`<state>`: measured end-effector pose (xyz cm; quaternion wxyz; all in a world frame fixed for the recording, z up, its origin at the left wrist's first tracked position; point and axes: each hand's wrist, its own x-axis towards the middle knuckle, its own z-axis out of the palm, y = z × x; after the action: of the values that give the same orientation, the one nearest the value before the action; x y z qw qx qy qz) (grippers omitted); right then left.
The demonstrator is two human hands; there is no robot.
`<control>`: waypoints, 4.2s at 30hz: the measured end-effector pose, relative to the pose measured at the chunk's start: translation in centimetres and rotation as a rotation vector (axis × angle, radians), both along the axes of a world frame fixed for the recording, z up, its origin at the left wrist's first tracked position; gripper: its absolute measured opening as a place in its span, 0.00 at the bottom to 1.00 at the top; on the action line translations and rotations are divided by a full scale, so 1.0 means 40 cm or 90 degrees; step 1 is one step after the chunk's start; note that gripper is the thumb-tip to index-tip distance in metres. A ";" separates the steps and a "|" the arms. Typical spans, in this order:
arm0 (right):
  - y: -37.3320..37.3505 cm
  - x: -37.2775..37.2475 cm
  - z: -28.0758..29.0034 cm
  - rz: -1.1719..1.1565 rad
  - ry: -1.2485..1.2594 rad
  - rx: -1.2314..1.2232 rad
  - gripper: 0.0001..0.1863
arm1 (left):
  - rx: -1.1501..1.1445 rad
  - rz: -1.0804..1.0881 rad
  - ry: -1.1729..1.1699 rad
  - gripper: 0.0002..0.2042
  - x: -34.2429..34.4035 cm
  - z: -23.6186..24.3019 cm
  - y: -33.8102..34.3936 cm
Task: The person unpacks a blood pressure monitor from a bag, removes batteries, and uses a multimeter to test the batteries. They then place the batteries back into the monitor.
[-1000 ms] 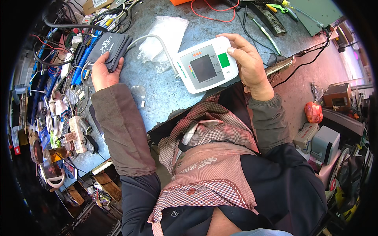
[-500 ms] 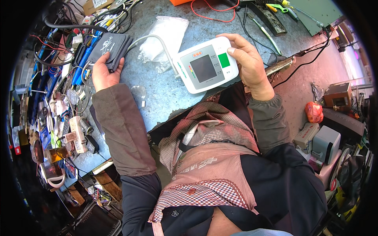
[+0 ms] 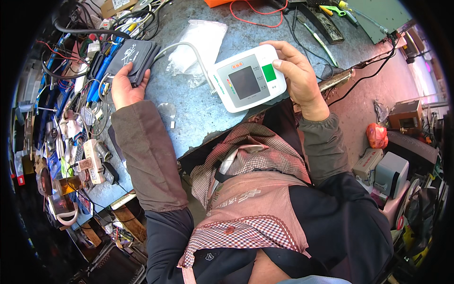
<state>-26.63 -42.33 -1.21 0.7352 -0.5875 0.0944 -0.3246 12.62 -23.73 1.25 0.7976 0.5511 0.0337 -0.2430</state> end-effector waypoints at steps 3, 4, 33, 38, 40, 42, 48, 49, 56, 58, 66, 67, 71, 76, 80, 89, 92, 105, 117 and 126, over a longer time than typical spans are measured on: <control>0.008 0.000 0.004 -0.010 0.007 -0.029 0.26 | -0.003 0.001 0.001 0.15 -0.003 0.001 -0.001; 0.011 0.000 0.005 -0.017 0.010 -0.041 0.27 | -0.003 0.002 0.002 0.15 -0.003 0.001 -0.001; 0.007 0.000 0.003 -0.020 0.026 -0.035 0.29 | -0.003 -0.006 0.004 0.15 0.000 0.000 0.000; 0.007 -0.001 0.005 -0.019 0.030 -0.041 0.29 | -0.006 -0.011 0.005 0.15 0.003 -0.001 0.002; 0.006 -0.001 0.003 -0.020 0.031 -0.040 0.29 | -0.027 -0.022 0.002 0.15 0.001 0.000 0.002; 0.007 -0.002 0.004 -0.020 0.031 -0.038 0.29 | -0.076 -0.027 -0.001 0.15 0.000 0.000 0.000; 0.008 -0.001 0.006 -0.020 0.032 -0.037 0.29 | -0.239 -0.029 -0.095 0.17 0.044 -0.039 -0.007; 0.009 -0.001 0.007 -0.020 0.033 -0.038 0.29 | -0.228 -0.026 -0.118 0.17 0.057 -0.049 -0.010; 0.019 0.005 0.015 -0.029 0.035 -0.034 0.26 | 0.603 0.346 -0.731 0.38 0.027 -0.057 -0.005; 0.017 0.001 0.013 -0.038 0.044 -0.032 0.25 | 0.517 0.309 -0.748 0.37 0.007 -0.034 -0.008; 0.020 0.004 0.004 -0.046 0.030 -0.031 0.22 | 0.571 0.339 -0.779 0.17 -0.047 0.004 -0.001; 0.018 0.003 0.003 -0.048 0.030 -0.034 0.22 | 0.606 0.376 -0.794 0.16 -0.074 0.018 -0.007; 0.022 0.012 0.007 -0.045 0.026 0.003 0.21 | 0.184 0.102 -0.766 0.09 -0.048 -0.007 -0.023; 0.018 0.020 0.001 -0.059 0.028 0.014 0.19 | 0.048 -0.177 -0.621 0.10 -0.115 -0.019 -0.059; 0.019 0.022 0.006 -0.081 0.064 0.025 0.17 | 0.061 -0.229 -0.578 0.10 -0.159 0.008 -0.054; 0.086 0.126 0.138 -0.261 -0.112 -0.061 0.20 | 0.019 -0.327 -0.331 0.22 -0.187 0.059 -0.038; 0.092 0.208 0.198 -0.504 -0.168 -0.752 0.21 | -0.049 -0.518 -0.072 0.46 -0.205 0.076 -0.037; 0.012 0.473 0.247 -0.164 -0.146 -0.468 0.18 | -0.443 -0.354 -0.023 0.39 -0.118 0.044 -0.027; 0.001 0.507 0.125 -0.001 0.017 -0.101 0.20 | -0.310 -0.313 -0.176 0.39 -0.140 0.039 -0.046; 0.026 0.493 0.131 -0.043 0.075 -0.182 0.09 | -0.233 -0.203 -0.335 0.37 -0.166 0.034 -0.060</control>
<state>-6.92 -41.30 4.04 0.6259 -0.7008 0.1100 -0.3241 6.00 -26.12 2.59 0.8164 0.4415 -0.3033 -0.2159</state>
